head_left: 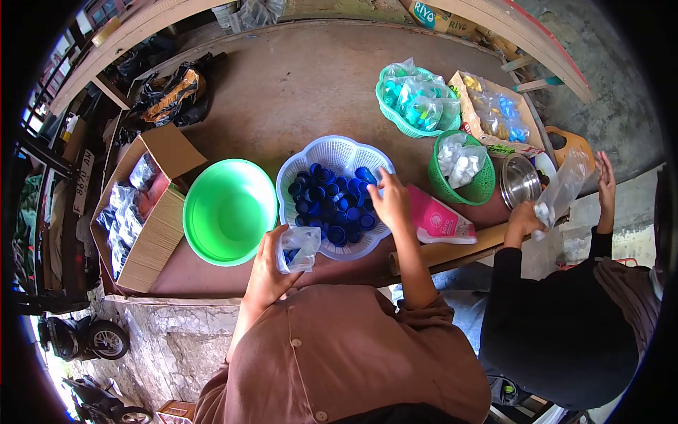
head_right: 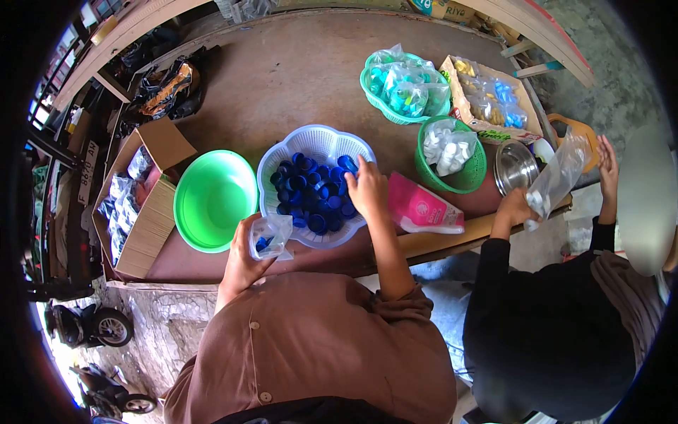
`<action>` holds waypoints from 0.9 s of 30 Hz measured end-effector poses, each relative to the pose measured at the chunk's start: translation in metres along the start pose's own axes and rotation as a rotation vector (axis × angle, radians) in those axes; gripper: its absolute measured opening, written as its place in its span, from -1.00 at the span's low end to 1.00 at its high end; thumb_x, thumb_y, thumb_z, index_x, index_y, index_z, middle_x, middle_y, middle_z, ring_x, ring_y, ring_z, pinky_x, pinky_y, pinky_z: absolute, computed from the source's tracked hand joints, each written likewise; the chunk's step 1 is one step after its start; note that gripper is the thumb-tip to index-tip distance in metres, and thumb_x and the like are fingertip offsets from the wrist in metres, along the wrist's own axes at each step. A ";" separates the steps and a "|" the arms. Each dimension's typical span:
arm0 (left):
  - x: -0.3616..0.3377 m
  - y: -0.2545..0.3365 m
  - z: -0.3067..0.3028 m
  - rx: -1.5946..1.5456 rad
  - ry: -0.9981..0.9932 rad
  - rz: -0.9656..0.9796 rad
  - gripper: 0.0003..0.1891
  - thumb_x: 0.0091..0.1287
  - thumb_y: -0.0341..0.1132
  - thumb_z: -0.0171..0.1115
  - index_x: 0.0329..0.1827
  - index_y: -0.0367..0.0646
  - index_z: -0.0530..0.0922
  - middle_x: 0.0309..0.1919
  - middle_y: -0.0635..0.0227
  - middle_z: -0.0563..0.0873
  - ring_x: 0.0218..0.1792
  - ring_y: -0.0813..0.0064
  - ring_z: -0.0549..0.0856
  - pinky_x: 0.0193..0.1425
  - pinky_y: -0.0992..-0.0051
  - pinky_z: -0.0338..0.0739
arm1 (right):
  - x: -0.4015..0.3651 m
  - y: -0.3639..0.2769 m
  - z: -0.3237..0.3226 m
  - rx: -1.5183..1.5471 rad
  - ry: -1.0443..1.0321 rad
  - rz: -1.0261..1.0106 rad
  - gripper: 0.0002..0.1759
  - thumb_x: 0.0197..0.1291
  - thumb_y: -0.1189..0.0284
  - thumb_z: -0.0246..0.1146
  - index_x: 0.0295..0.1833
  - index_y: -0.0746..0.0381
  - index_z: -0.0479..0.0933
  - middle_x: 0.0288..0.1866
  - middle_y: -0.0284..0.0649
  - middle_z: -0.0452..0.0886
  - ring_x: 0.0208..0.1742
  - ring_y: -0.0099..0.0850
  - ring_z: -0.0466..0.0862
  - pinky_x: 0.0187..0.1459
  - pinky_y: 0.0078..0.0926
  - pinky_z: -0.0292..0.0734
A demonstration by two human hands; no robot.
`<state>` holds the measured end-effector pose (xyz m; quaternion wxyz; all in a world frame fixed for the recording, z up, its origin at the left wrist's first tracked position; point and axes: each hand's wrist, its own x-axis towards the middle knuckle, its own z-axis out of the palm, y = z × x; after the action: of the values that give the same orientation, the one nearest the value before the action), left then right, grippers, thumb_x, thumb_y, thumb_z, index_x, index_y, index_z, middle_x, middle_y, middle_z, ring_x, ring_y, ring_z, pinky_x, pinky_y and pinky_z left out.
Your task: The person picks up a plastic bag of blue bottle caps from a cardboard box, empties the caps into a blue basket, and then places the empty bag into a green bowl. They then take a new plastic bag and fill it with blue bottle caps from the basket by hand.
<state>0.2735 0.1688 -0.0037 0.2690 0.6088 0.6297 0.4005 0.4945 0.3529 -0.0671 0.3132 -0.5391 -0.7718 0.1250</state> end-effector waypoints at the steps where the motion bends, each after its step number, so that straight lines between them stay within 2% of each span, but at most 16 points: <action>1: 0.000 -0.001 0.000 0.000 0.003 0.000 -0.21 -0.18 -0.49 0.41 0.21 -0.23 0.25 0.00 0.03 0.47 0.05 0.04 0.48 0.14 0.24 0.41 | -0.001 -0.001 0.003 -0.035 -0.085 -0.057 -0.58 -0.04 0.36 0.32 -0.02 0.23 0.49 -0.31 -0.13 0.55 -0.30 -0.18 0.59 -0.25 -0.26 0.46; 3: -0.002 -0.002 0.000 0.016 0.009 0.016 -0.22 -0.18 -0.48 0.41 0.21 -0.23 0.25 0.00 0.02 0.47 0.05 0.04 0.48 0.13 0.24 0.41 | -0.003 -0.009 0.003 -0.173 -0.284 -0.118 -0.60 -0.18 0.41 0.40 -0.12 0.20 0.53 -0.34 -0.19 0.56 -0.26 -0.25 0.59 -0.23 -0.32 0.47; 6: -0.002 0.003 -0.002 0.009 0.022 0.003 -0.23 -0.16 -0.46 0.41 0.21 -0.23 0.26 0.00 0.01 0.47 0.04 0.03 0.48 0.13 0.24 0.41 | -0.008 -0.006 0.013 -0.340 -0.229 -0.252 -0.60 -0.23 0.42 0.42 -0.16 0.17 0.54 -0.32 -0.19 0.56 -0.24 -0.23 0.59 -0.16 -0.32 0.45; 10: -0.003 0.003 -0.002 0.010 0.031 -0.020 -0.24 -0.14 -0.44 0.41 0.20 -0.24 0.26 -0.01 0.01 0.47 0.04 0.03 0.48 0.13 0.24 0.41 | -0.007 0.004 0.019 -0.260 -0.264 -0.233 -0.60 -0.24 0.46 0.40 -0.16 0.20 0.54 -0.30 -0.16 0.55 -0.24 -0.19 0.59 -0.15 -0.29 0.46; 12: -0.003 0.002 -0.003 0.025 0.019 0.000 -0.25 -0.14 -0.43 0.41 0.20 -0.25 0.26 -0.01 0.01 0.48 0.04 0.03 0.48 0.14 0.24 0.40 | -0.004 -0.001 0.011 0.053 -0.206 -0.141 -0.63 -0.24 0.52 0.37 -0.19 0.24 0.52 -0.27 -0.16 0.55 -0.23 -0.16 0.59 -0.15 -0.30 0.48; 13: -0.003 0.002 -0.003 0.026 0.021 -0.001 -0.25 -0.14 -0.43 0.41 0.20 -0.25 0.26 -0.01 0.01 0.48 0.04 0.03 0.48 0.14 0.24 0.40 | -0.003 -0.004 0.006 0.224 -0.140 -0.190 -0.64 -0.26 0.54 0.35 -0.20 0.27 0.54 -0.28 -0.14 0.54 -0.26 -0.17 0.58 -0.20 -0.34 0.50; 14: -0.003 0.002 -0.002 0.030 0.021 0.001 -0.24 -0.14 -0.43 0.41 0.20 -0.26 0.26 -0.02 0.01 0.48 0.04 0.03 0.48 0.14 0.24 0.40 | -0.002 -0.012 -0.002 0.225 -0.140 -0.192 -0.64 -0.26 0.54 0.35 -0.20 0.27 0.54 -0.28 -0.14 0.54 -0.26 -0.17 0.58 -0.20 -0.34 0.50; 16: -0.002 0.003 -0.002 0.033 0.017 0.003 -0.24 -0.14 -0.43 0.41 0.20 -0.26 0.26 -0.02 0.02 0.48 0.03 0.03 0.48 0.14 0.24 0.40 | -0.002 -0.029 -0.020 0.267 -0.047 -0.329 -0.59 -0.29 0.52 0.37 -0.17 0.27 0.58 -0.32 -0.15 0.50 -0.31 -0.23 0.57 -0.23 -0.39 0.49; 20: -0.001 0.006 -0.001 0.029 -0.004 -0.013 -0.23 -0.17 -0.45 0.41 0.20 -0.27 0.26 -0.02 0.02 0.48 0.04 0.04 0.48 0.15 0.25 0.40 | -0.006 -0.052 -0.037 0.331 -0.009 -0.305 -0.54 -0.32 0.54 0.36 -0.12 0.25 0.60 -0.34 -0.17 0.43 -0.33 -0.31 0.54 -0.24 -0.44 0.49; 22: -0.001 0.007 -0.001 0.022 -0.007 -0.011 -0.22 -0.17 -0.46 0.41 0.20 -0.27 0.26 -0.02 0.02 0.48 0.04 0.04 0.49 0.14 0.25 0.40 | -0.007 -0.057 -0.040 0.334 -0.009 -0.311 -0.50 -0.32 0.56 0.34 -0.08 0.26 0.58 -0.32 -0.17 0.45 -0.31 -0.33 0.53 -0.24 -0.45 0.49; 24: -0.002 0.005 0.000 -0.004 0.001 -0.029 -0.22 -0.19 -0.46 0.41 0.20 -0.26 0.27 -0.02 0.02 0.48 0.04 0.04 0.49 0.14 0.25 0.41 | -0.006 -0.071 -0.048 0.476 -0.016 -0.305 -0.45 -0.32 0.58 0.34 -0.02 0.26 0.54 -0.31 -0.19 0.46 -0.32 -0.37 0.54 -0.22 -0.47 0.49; 27: -0.002 0.002 0.000 -0.013 0.003 -0.022 -0.22 -0.18 -0.46 0.41 0.20 -0.25 0.27 -0.02 0.02 0.48 0.04 0.04 0.49 0.13 0.25 0.41 | -0.023 -0.099 -0.050 0.821 -0.207 -0.180 -0.60 -0.24 0.58 0.35 -0.16 0.30 0.49 -0.28 -0.18 0.51 -0.25 -0.40 0.58 -0.20 -0.53 0.49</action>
<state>0.2754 0.1667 -0.0022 0.2763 0.5995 0.6342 0.4026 0.4560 0.2868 0.0163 0.4323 -0.2851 -0.7292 0.4473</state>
